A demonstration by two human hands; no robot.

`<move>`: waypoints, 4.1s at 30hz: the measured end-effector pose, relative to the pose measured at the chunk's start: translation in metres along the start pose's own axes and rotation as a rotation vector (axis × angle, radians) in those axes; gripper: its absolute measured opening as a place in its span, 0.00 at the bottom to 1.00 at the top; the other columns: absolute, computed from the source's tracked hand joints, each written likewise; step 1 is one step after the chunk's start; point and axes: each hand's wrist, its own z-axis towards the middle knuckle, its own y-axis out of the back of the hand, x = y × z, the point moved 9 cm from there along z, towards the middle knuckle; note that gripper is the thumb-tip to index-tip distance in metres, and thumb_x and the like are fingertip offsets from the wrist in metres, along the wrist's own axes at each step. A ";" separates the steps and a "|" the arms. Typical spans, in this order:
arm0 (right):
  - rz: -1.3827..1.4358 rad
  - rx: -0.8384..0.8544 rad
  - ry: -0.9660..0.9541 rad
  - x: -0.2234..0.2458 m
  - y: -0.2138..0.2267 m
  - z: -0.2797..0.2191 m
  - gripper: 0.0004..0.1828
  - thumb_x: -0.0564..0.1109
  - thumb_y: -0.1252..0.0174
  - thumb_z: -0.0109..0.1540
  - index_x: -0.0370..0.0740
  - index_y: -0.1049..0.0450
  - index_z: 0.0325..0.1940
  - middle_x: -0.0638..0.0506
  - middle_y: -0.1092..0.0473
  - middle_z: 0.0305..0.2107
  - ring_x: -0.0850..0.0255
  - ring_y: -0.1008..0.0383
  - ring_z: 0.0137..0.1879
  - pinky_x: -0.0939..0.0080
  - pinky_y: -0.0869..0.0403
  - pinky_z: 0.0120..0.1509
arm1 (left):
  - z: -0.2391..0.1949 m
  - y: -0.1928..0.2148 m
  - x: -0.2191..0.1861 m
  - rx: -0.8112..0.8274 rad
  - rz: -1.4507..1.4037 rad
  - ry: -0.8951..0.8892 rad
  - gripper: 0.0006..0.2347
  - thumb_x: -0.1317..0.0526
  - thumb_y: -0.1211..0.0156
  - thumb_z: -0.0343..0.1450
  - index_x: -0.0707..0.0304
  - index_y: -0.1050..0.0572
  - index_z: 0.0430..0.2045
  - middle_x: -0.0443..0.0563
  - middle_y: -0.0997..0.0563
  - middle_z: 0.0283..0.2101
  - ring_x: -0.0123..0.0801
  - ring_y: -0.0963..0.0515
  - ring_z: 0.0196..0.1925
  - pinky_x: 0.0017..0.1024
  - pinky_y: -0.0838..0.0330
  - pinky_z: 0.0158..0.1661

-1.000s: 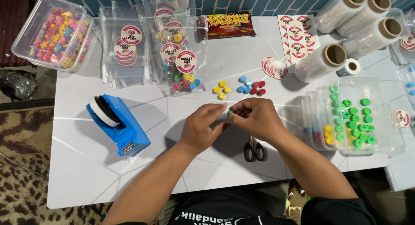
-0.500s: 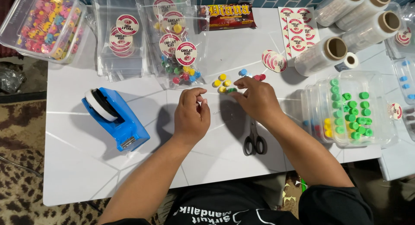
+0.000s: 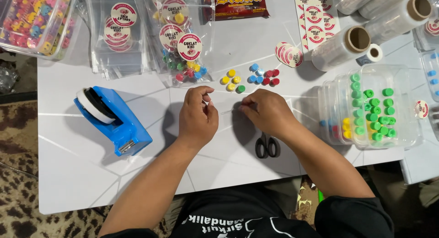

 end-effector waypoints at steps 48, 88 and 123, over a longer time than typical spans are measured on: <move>1.258 0.054 0.059 -0.017 -0.037 -0.008 0.24 0.33 0.33 0.58 0.32 0.37 0.54 0.43 0.23 0.31 0.64 0.21 0.36 0.68 0.24 0.43 | -0.009 -0.032 -0.002 0.165 -0.348 0.160 0.15 0.59 0.40 0.76 0.61 0.23 0.16 0.53 0.23 0.16 0.31 0.25 0.22 0.28 0.29 0.27; -0.439 -0.110 -0.207 -0.143 0.193 -0.093 0.20 0.42 0.46 0.62 0.50 0.19 0.57 0.52 0.24 0.51 0.53 0.23 0.53 0.50 0.27 0.56 | -0.037 -0.050 0.023 0.301 -0.474 0.949 0.10 0.61 0.42 0.74 0.71 0.17 0.35 0.62 0.13 0.34 0.42 0.14 0.29 0.30 0.24 0.30; 0.562 -0.416 0.439 0.011 0.031 -0.023 0.16 0.33 0.26 0.54 0.29 0.19 0.45 0.44 0.21 0.34 0.56 0.19 0.34 0.62 0.19 0.40 | -0.027 -0.056 0.038 0.242 -0.515 0.716 0.10 0.59 0.40 0.75 0.66 0.15 0.32 0.56 0.16 0.26 0.32 0.16 0.30 0.27 0.18 0.33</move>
